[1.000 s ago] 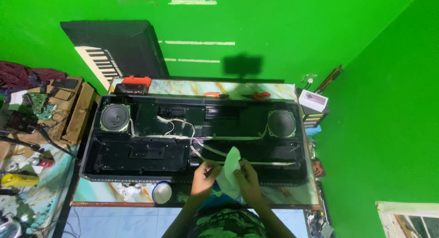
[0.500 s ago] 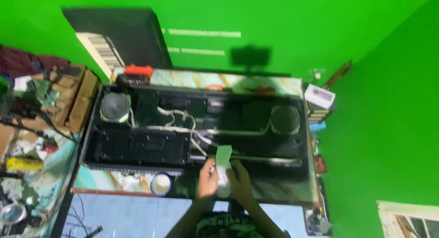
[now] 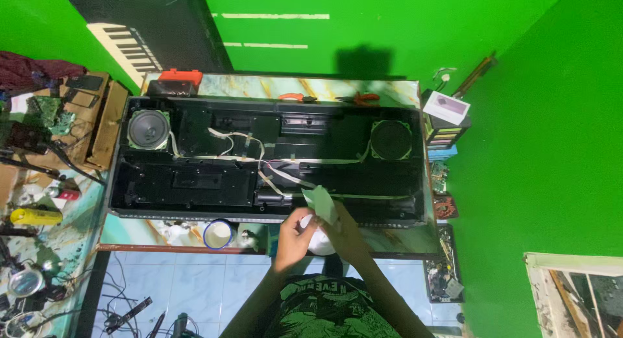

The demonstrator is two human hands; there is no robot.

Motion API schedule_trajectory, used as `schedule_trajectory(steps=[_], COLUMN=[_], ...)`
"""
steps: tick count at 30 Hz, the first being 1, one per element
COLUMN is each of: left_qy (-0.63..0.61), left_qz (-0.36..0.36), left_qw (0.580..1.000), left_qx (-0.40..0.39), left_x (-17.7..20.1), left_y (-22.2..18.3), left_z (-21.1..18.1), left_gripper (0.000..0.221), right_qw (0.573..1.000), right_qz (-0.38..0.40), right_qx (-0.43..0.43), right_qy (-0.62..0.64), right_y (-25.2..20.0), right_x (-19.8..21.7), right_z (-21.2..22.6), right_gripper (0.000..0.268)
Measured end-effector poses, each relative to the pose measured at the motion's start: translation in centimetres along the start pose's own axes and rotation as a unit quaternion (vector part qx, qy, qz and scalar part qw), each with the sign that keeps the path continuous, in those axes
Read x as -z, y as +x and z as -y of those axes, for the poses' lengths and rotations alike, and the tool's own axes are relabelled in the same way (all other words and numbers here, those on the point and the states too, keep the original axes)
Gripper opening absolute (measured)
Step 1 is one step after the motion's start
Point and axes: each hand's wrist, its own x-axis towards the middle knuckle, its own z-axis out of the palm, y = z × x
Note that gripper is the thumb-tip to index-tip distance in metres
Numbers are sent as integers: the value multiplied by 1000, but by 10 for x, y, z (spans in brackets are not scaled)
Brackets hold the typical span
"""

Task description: The person wipes the internal components of a disassembled electronic keyboard with a cloth and then reattaches a small circular speaker to the chassis by hand.

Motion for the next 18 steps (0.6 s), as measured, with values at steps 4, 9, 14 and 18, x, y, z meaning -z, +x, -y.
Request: schedule_trajectory(steps=[4,9,14,18], left_qy=[-54,80,87,-61], left_qz=[-25,59,26,29], left_qw=[998,979,995,998], left_qx=[-36,-176,35,-13], left_x=[-23,-38,-72,-88], left_y=[0,0,-1,-1], left_z=[-25,-40,-23,-4], left_gripper=[41,41,19,14], right_qw=[990,984,987,986], right_qz=[-7,21,-40,-34], right_qx=[107,103,148,157], right_qy=[90,146,54,34], right_y=[-9,-16,-29,-40], right_x=[14,39,70,87], right_z=[-13,-38,-39,-34], right_gripper=[33,32,42,69])
